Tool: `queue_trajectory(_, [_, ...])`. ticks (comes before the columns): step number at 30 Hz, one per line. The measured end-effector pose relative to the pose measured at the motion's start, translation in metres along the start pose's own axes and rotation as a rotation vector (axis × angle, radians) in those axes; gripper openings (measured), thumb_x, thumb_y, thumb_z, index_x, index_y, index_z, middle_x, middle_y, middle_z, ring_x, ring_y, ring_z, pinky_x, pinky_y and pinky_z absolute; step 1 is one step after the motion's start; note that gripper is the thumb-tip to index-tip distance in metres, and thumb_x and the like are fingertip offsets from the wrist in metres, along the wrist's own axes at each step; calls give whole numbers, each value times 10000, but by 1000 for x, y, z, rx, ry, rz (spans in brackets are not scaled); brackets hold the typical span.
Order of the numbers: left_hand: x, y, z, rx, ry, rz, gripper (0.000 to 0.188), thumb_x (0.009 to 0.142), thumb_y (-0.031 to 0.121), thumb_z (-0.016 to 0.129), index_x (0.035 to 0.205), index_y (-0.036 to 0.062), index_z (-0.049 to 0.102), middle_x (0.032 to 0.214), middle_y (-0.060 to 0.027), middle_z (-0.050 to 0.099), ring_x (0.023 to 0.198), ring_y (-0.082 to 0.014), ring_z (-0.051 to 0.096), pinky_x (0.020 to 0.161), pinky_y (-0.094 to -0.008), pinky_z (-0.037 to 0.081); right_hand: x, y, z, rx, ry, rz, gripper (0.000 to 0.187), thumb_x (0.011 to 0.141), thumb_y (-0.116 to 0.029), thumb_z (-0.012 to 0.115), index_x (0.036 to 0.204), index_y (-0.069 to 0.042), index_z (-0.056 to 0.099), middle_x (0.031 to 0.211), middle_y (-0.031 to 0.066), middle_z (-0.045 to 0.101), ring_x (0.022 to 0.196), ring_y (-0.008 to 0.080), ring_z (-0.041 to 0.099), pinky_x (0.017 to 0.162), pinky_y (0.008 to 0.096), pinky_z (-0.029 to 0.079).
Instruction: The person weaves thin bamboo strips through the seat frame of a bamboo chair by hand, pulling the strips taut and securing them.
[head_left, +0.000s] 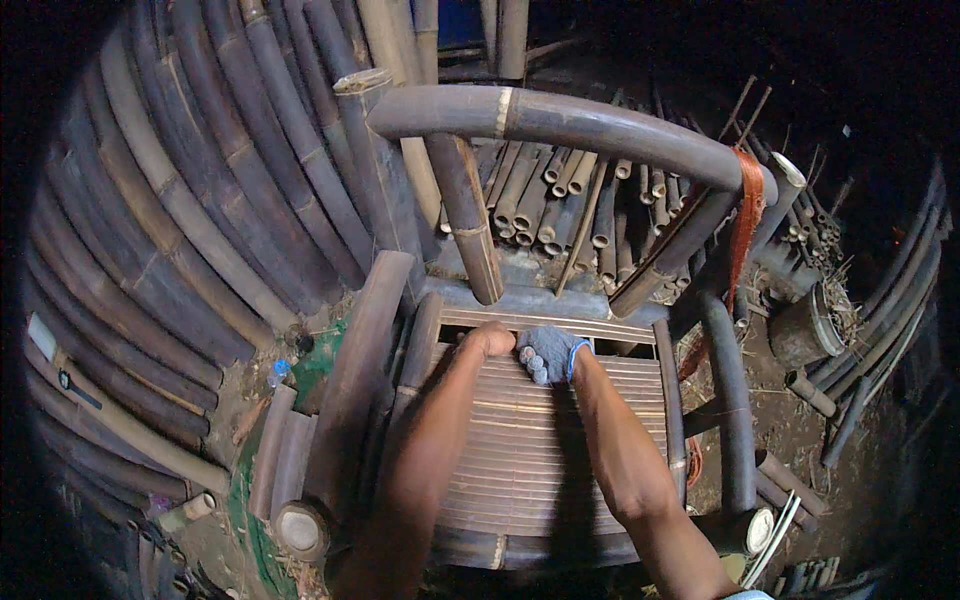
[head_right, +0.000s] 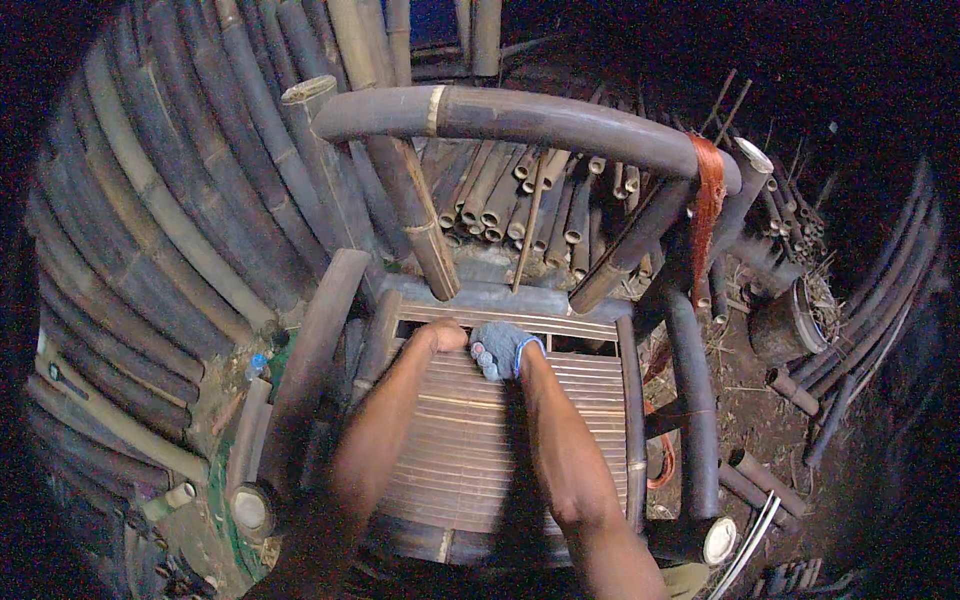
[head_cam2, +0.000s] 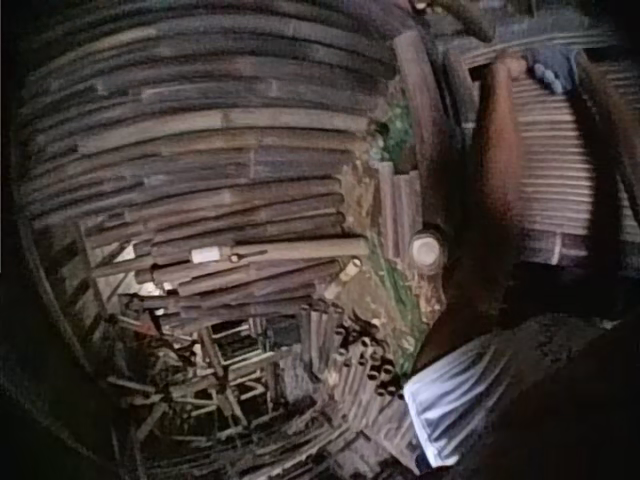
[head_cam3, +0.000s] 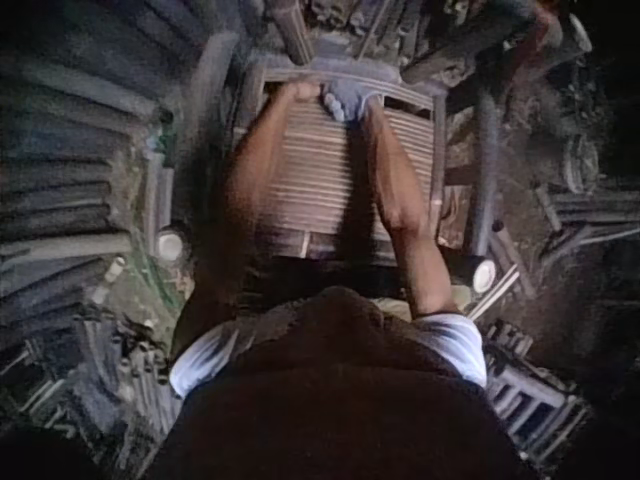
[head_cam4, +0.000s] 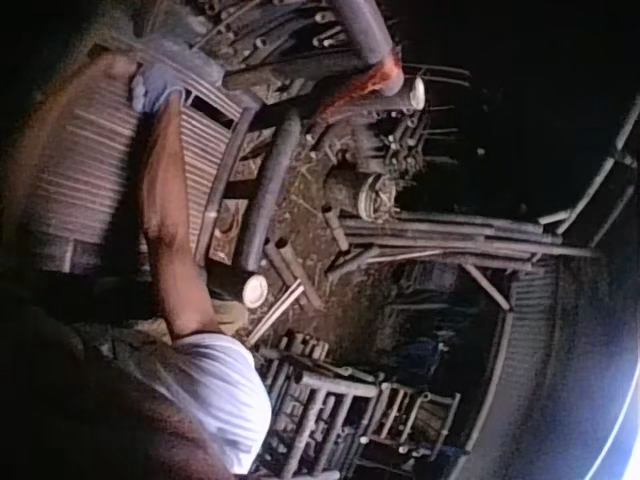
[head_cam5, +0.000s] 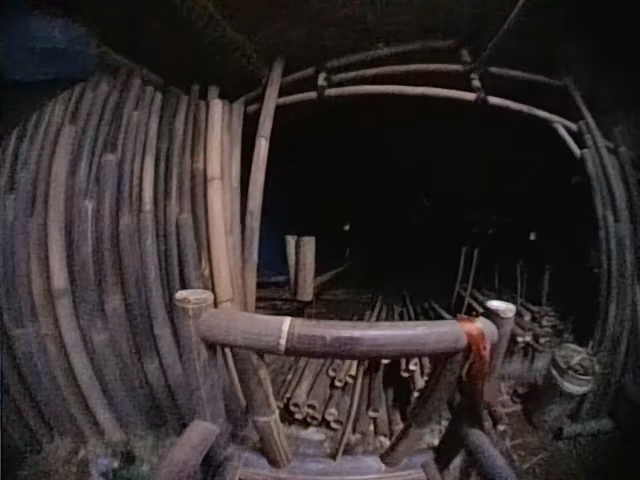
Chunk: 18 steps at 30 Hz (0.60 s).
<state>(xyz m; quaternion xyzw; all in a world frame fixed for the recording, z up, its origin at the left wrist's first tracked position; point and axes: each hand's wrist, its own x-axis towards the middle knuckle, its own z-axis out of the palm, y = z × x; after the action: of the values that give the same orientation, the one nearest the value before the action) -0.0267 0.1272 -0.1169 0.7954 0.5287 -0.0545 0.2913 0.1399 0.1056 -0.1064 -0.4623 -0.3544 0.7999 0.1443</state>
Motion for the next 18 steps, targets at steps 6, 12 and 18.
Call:
queue_trajectory(6, [17, -67, 34, 186, 122, 219, 333, 825, 209, 493, 940, -9, 717, 1039, -224, 671, 994, -385, 646, 884, -458, 504, -4, -22, 38, -2053, 139, -390, 308, 840, -299, 583, 971, -58, 723, 913, 238, 679, 877, 396, 679, 746, 457, 549])
queue_trajectory(12, [-70, 37, -24, -192, 484, 132, 226, 828, 145, 519, 834, 13, 701, 934, -207, 686, 901, -402, 657, 814, -500, 521, -169, -26, 45, -1551, 1047, -828, 937, 623, -444, 837, 1356, -5, 455, 1319, 246, 495, 1255, 411, 447, 1086, 462, 347])
queue_trajectory(18, [-102, 80, -43, -54, 638, 301, 141, 836, 153, 568, 783, 74, 673, 869, -181, 677, 898, -369, 650, 786, -478, 518, -136, -29, 71, -1105, 512, -1017, 970, 729, -422, 810, 1431, 46, 332, 1315, 228, 526, 1182, 304, 551, 1046, 397, 428])
